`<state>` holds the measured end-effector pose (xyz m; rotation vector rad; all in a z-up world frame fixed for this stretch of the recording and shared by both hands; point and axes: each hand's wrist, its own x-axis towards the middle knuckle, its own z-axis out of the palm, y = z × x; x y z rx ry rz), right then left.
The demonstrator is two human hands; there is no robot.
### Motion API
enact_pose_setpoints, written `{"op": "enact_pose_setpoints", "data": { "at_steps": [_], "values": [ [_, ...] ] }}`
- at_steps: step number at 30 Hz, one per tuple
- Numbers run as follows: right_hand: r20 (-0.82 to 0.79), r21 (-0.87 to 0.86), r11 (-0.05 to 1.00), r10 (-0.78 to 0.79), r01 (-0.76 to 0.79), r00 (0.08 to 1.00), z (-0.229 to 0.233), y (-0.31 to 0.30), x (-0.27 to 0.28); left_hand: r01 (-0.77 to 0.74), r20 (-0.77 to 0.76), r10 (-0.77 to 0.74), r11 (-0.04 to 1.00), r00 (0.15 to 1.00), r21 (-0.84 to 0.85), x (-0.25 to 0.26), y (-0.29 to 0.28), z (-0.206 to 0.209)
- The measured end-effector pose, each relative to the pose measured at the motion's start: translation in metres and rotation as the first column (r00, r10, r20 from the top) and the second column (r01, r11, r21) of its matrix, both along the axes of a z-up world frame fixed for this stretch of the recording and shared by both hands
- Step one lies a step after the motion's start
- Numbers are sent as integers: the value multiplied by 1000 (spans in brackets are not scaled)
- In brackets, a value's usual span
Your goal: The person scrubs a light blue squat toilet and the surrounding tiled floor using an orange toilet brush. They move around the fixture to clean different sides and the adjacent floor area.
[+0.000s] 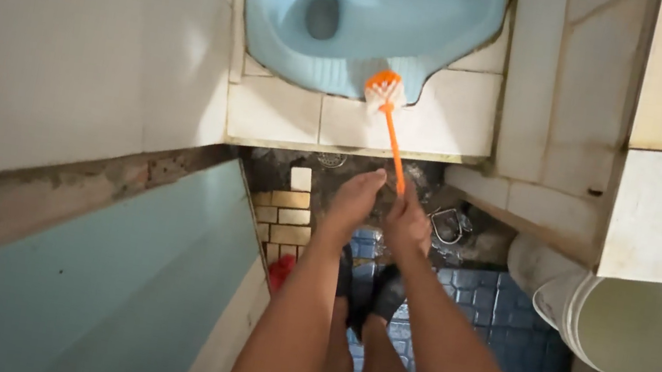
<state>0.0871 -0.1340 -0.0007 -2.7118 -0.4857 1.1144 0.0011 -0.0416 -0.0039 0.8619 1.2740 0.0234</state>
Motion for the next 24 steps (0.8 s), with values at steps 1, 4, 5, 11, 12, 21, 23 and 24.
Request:
{"op": "enact_pose_setpoints", "data": {
  "at_steps": [1,4,5,11,12,21,23,24],
  "values": [
    [1,-4,1000,-6,6,1000,-6,3,10,6,1,-6,1000,1000,-4,4,3,3],
    [82,97,995,-36,28,996,-33,16,7,-20,60,17,998,998,51,-2,14,21],
    [52,64,995,-75,71,996,-44,20,-4,19,-10,-18,997,1000,75,-2,19,32],
    [-54,-85,996,-35,31,998,-31,21,-24,99,-146,-68,972,987,212,-10,11,7],
    [-55,-92,996,-29,23,998,-17,19,-23,102,-156,-66,966,986,239,-15,9,10],
    [22,15,998,-53,53,998,-30,1,-19,5,-93,7,992,996,130,-6,-6,3],
    [9,31,995,-90,90,996,-26,0,-25,18,-97,-3,988,995,155,-7,-9,3],
    [2,46,990,-130,130,991,-23,-1,-26,34,-94,-17,983,995,180,-6,-12,3]
  ]
}}
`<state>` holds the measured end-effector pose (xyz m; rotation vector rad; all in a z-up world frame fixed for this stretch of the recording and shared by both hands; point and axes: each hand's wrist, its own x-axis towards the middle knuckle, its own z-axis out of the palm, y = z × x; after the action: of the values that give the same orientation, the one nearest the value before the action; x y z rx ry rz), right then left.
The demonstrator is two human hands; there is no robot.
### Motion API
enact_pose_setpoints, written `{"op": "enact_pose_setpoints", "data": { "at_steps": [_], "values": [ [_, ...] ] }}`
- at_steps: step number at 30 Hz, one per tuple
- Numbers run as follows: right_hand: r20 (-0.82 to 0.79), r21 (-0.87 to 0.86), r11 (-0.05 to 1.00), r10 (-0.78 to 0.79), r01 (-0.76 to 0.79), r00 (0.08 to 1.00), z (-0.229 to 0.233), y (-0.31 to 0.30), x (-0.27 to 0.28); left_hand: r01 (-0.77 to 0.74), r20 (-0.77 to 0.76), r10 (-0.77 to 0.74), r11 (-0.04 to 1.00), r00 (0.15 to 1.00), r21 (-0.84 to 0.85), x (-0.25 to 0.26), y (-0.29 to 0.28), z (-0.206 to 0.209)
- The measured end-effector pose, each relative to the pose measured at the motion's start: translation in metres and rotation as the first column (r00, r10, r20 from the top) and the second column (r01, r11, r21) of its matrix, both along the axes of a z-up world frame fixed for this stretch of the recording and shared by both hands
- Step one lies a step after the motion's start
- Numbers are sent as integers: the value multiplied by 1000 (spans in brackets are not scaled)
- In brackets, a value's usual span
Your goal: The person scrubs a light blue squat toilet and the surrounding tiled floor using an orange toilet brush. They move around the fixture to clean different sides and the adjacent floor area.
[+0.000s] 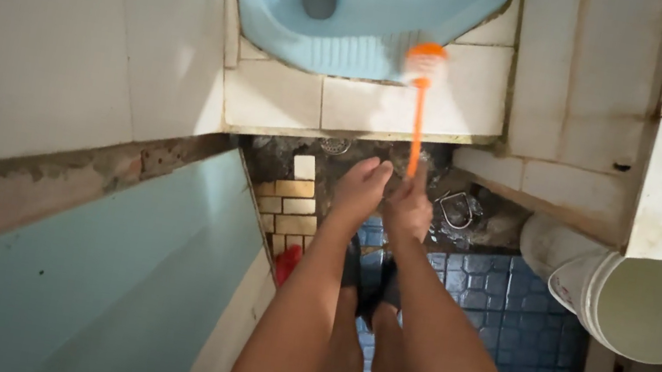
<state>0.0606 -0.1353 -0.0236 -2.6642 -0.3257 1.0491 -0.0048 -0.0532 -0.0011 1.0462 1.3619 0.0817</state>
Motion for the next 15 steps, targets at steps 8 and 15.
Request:
{"op": "enact_pose_setpoints", "data": {
  "at_steps": [8,15],
  "values": [
    [-5,27,996,90,-90,996,-30,-17,-11,78,7,-78,997,997,-22,10,-10,-6],
    [-111,-56,990,120,-127,987,7,19,-13,3,-162,-3,1000,987,5,-5,-9,-37]
  ]
}}
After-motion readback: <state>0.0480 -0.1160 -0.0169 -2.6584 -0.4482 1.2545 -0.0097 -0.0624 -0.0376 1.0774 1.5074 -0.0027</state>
